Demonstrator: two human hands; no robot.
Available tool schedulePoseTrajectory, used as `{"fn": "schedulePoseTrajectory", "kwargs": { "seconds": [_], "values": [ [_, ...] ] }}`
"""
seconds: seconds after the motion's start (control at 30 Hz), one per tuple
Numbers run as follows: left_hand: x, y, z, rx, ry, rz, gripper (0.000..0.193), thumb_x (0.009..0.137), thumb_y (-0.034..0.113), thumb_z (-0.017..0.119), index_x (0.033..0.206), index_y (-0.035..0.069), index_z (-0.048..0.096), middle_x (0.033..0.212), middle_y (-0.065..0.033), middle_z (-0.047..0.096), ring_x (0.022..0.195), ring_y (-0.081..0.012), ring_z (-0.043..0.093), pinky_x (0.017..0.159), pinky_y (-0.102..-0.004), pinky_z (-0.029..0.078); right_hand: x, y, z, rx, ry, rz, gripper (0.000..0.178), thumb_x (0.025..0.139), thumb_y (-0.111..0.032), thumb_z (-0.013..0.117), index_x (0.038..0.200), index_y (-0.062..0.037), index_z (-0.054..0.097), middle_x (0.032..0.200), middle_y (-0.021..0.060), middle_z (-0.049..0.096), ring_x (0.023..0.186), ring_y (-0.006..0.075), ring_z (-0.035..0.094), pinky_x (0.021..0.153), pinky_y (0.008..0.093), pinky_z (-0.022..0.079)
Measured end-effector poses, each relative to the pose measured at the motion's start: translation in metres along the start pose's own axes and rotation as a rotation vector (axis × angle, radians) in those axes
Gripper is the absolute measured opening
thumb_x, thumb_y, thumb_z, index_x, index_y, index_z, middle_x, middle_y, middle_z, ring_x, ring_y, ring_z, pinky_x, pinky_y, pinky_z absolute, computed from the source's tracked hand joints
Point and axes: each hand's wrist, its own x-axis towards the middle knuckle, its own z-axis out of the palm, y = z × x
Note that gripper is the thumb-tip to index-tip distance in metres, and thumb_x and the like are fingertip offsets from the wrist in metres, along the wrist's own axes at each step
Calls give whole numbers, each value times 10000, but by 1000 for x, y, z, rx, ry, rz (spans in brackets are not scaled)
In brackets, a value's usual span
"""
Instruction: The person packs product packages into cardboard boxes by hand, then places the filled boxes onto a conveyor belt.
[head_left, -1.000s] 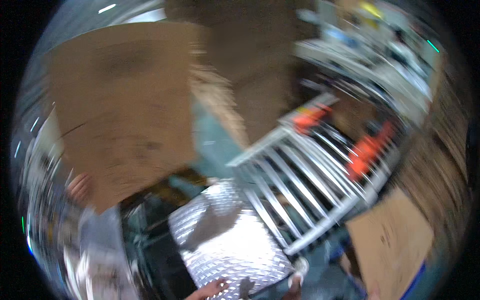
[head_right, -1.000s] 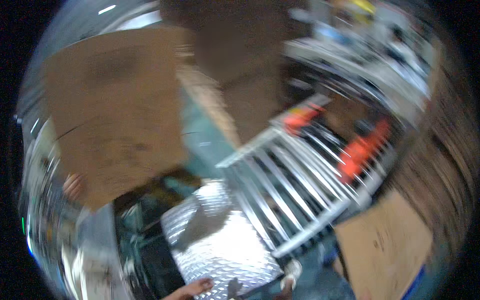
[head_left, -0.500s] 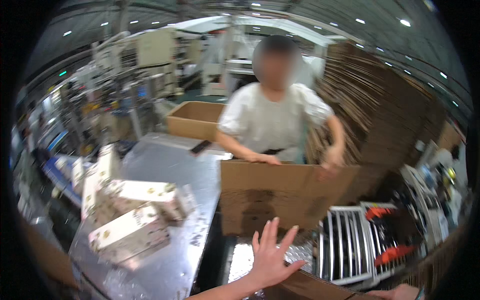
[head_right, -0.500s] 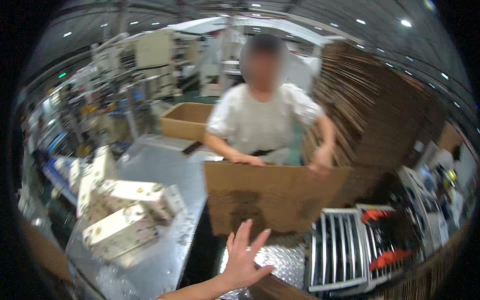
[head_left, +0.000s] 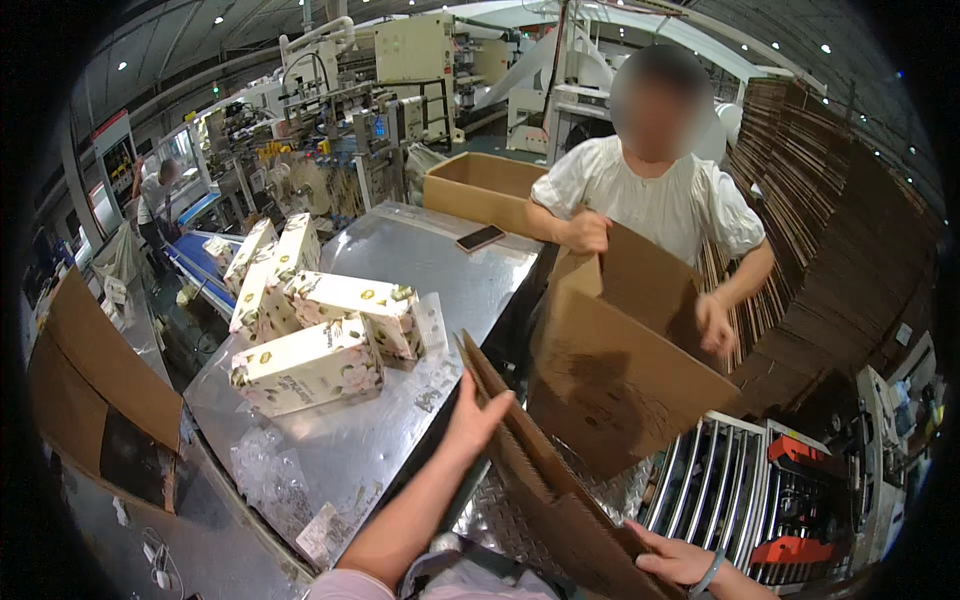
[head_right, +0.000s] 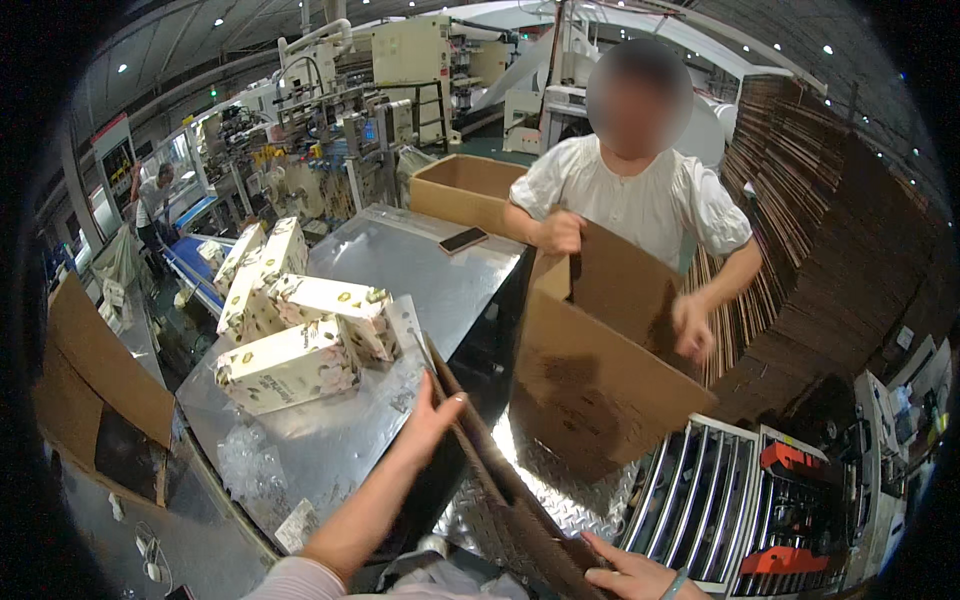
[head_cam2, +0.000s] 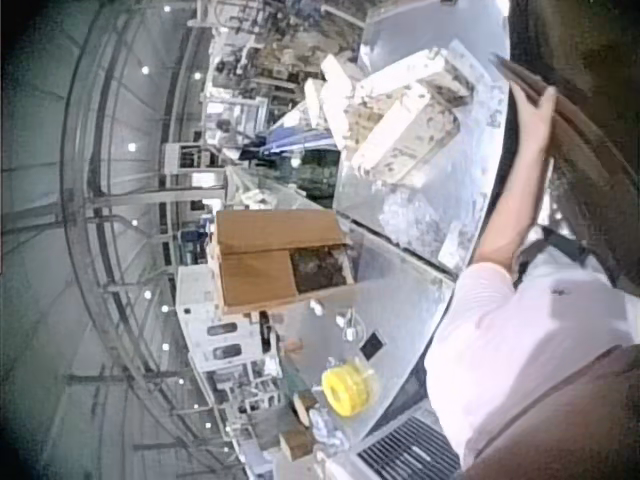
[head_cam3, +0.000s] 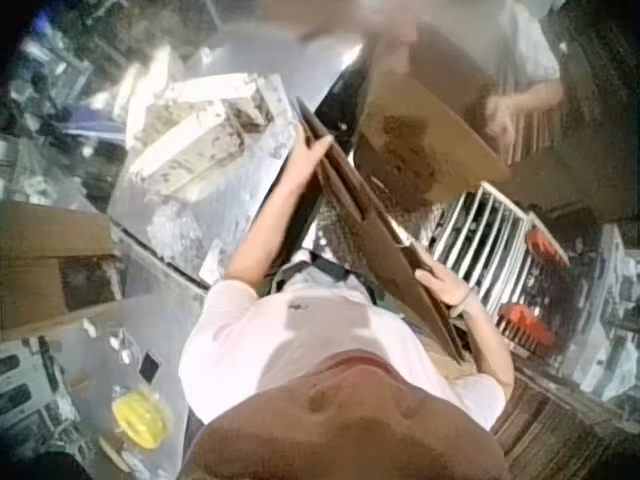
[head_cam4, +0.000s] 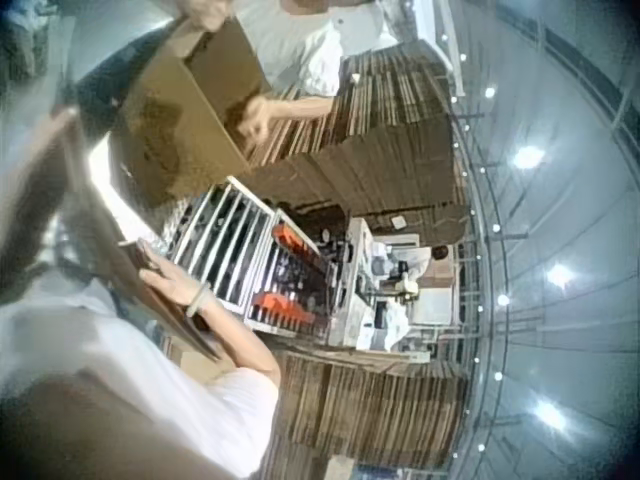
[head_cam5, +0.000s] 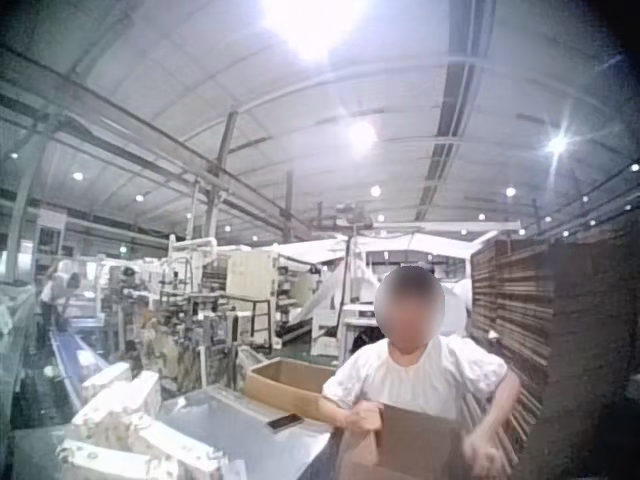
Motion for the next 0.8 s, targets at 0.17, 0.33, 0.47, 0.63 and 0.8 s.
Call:
{"fn": "schedulePoseTrajectory", "kwargs": {
  "seconds": [0.17,0.33,0.47,0.63,0.8],
  "values": [
    [-15,27,-73,-111,-364,-169,827,707,-12,529,1434,83,145,1088,-85,522,851,-159,544,680,-278,480,-37,-45,-21,-578,208,358,400,872,-272,498,1185,-25,530,956,213,629,856,315,631,771,358,486],
    [25,101,-74,694,-982,196,791,719,22,510,1392,-61,103,1362,-260,325,1262,-315,371,1034,-366,329,-9,-65,-78,-490,676,220,500,845,-338,531,1195,17,499,917,228,639,853,354,636,776,395,499],
    [2,25,-63,1227,-1119,569,824,824,349,544,1391,-76,123,1446,-288,127,1346,-385,175,1096,-429,195,116,-19,6,-759,762,-89,926,775,-607,543,1441,-103,144,1463,207,193,1332,446,165,1031,531,276],
    [38,-74,-87,2062,-1464,427,909,780,728,342,1367,34,356,1450,-143,281,1378,-262,144,1080,-510,13,150,8,44,-1156,574,141,842,676,-601,627,1334,-122,413,1459,164,203,1343,442,81,987,647,224],
    [101,47,4,701,-967,1002,459,820,307,591,1171,21,512,1125,-170,572,1017,-344,541,871,-445,422,138,20,44,-855,609,2,721,727,-473,647,1296,-76,453,1419,213,273,1339,385,196,1068,465,233]
  ]
}}
